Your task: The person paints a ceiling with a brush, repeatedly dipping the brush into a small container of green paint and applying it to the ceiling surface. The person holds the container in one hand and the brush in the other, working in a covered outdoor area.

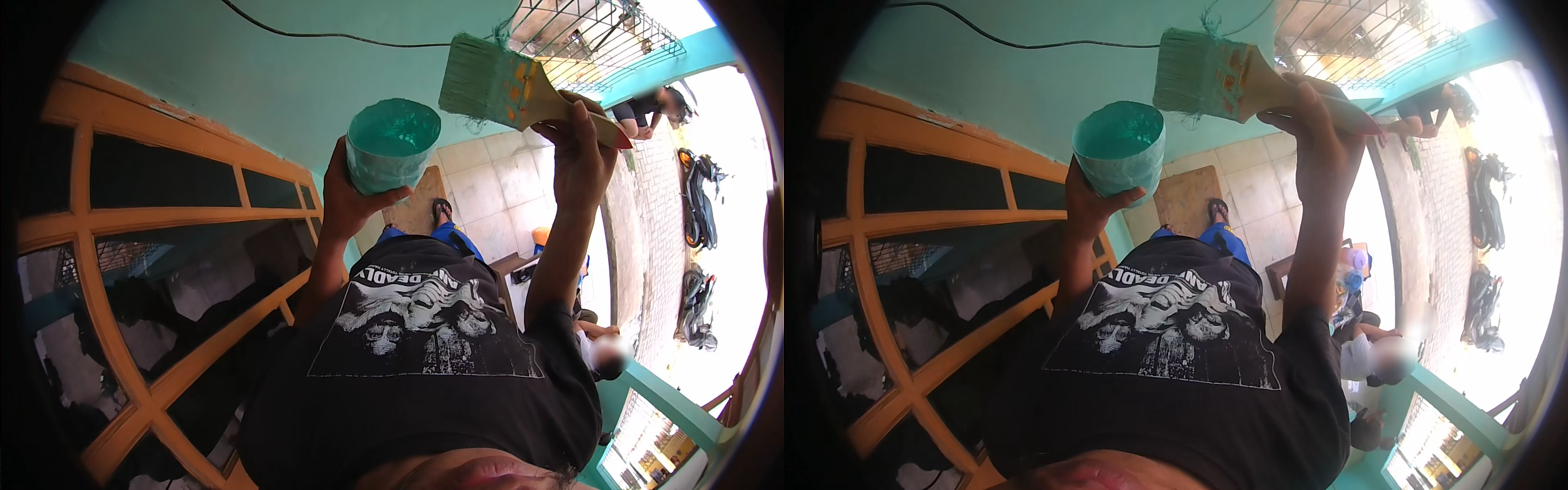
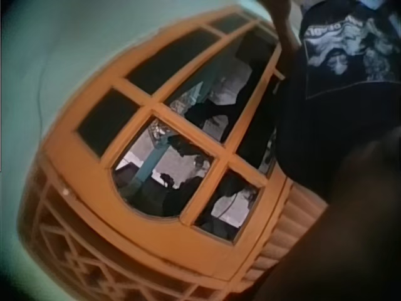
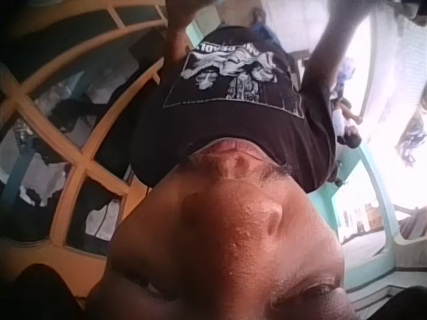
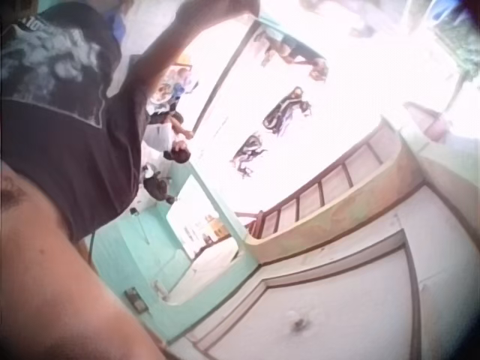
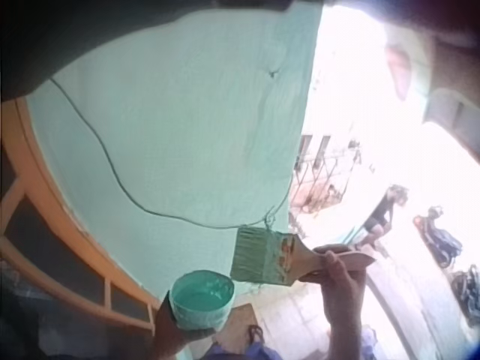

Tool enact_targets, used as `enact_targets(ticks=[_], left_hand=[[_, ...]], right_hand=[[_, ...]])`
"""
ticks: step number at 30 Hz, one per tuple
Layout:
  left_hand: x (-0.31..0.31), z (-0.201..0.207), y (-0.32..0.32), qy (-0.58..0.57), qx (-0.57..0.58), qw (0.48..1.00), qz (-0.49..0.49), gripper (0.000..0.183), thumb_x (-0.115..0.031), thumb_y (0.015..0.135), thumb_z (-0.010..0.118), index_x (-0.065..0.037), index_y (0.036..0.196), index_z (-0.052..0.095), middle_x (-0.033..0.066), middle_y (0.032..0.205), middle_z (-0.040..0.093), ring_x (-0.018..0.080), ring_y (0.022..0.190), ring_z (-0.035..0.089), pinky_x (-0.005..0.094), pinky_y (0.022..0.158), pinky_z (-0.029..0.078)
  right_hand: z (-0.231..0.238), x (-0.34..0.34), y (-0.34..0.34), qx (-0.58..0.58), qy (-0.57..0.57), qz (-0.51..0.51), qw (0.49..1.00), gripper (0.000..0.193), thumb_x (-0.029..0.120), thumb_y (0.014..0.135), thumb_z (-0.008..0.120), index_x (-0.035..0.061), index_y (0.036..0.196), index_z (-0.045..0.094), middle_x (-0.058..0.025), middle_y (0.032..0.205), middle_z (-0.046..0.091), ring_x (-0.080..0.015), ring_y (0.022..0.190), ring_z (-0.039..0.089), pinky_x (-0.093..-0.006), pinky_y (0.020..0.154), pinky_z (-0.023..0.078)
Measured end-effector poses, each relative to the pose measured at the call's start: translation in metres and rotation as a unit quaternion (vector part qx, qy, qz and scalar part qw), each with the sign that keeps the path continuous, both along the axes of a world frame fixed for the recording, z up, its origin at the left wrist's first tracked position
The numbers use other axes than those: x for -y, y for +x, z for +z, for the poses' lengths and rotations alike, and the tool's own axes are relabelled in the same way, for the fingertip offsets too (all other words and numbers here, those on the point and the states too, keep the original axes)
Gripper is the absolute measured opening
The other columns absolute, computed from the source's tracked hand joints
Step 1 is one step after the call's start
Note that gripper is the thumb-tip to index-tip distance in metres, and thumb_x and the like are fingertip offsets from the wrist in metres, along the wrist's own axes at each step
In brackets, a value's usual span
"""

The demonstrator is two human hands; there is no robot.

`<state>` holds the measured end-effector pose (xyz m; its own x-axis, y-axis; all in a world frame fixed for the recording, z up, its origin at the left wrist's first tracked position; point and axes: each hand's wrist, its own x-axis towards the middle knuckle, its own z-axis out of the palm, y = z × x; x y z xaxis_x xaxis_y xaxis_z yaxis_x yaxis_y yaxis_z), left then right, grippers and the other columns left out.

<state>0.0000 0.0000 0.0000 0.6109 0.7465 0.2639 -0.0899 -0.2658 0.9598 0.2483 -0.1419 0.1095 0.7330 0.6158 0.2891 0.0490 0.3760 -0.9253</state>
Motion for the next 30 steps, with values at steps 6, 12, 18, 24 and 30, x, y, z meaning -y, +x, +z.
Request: enact_targets(ticks=[6, 12, 18, 24, 30], left_hand=[[0.009, -0.005, 0.011, -0.081, 0.015, 0.997, -0.01, 0.093, -0.032, 0.062, 0.097, 0.0, 0.136, 0.049, 0.0139, 0.122, 0.065, 0.0262, 0.111, 0.065, 0.0398, 0.096, 0.052], [0.014, -0.005, 0.024, -0.12, 0.018, 0.993, -0.006, 0.094, -0.032, 0.063, 0.097, 0.001, 0.136, 0.047, 0.0145, 0.123, 0.064, 0.0265, 0.112, 0.065, 0.0404, 0.097, 0.053], [0.017, 0.0, 0.043, -0.097, 0.013, 0.995, 0.009, 0.092, -0.029, 0.063, 0.096, -0.001, 0.136, 0.047, 0.0145, 0.123, 0.063, 0.0266, 0.113, 0.064, 0.0407, 0.097, 0.052], [0.02, -0.005, 0.069, -0.112, 0.026, 0.993, 0.006, 0.093, -0.026, 0.063, 0.096, -0.001, 0.138, 0.046, 0.0129, 0.125, 0.062, 0.026, 0.114, 0.062, 0.0411, 0.1, 0.05], [0.017, -0.02, 0.092, -0.138, 0.034, 0.989, 0.03, 0.105, -0.032, 0.061, 0.096, -0.002, 0.145, 0.041, 0.0142, 0.136, 0.054, 0.0282, 0.125, 0.054, 0.045, 0.109, 0.042]], right_hand=[[0.002, -0.007, 0.004, -0.021, -0.002, 0.022, 1.0, 0.033, 0.014, 0.098, 0.063, -0.0154, 0.114, 0.063, -0.0232, 0.101, 0.069, -0.0286, 0.084, 0.073, -0.0385, 0.074, 0.065], [0.002, -0.008, 0.017, -0.03, 0.01, 0.034, 0.999, 0.031, 0.011, 0.098, 0.063, -0.0147, 0.115, 0.063, -0.0225, 0.103, 0.069, -0.0278, 0.085, 0.073, -0.0385, 0.074, 0.065], [0.001, -0.009, 0.035, -0.044, 0.011, 0.041, 0.998, 0.033, 0.015, 0.098, 0.065, -0.0138, 0.115, 0.063, -0.0216, 0.104, 0.069, -0.0269, 0.085, 0.073, -0.0376, 0.074, 0.065], [-0.007, -0.004, 0.064, -0.09, 0.03, 0.058, 0.994, 0.033, 0.018, 0.097, 0.068, -0.0102, 0.113, 0.064, -0.0192, 0.103, 0.07, -0.0252, 0.084, 0.074, -0.0353, 0.073, 0.065], [-0.002, -0.008, 0.1, -0.082, 0.022, 0.123, 0.989, 0.032, 0.022, 0.094, 0.074, -0.0047, 0.111, 0.067, -0.0149, 0.105, 0.072, -0.0251, 0.083, 0.074, -0.0357, 0.073, 0.065]])
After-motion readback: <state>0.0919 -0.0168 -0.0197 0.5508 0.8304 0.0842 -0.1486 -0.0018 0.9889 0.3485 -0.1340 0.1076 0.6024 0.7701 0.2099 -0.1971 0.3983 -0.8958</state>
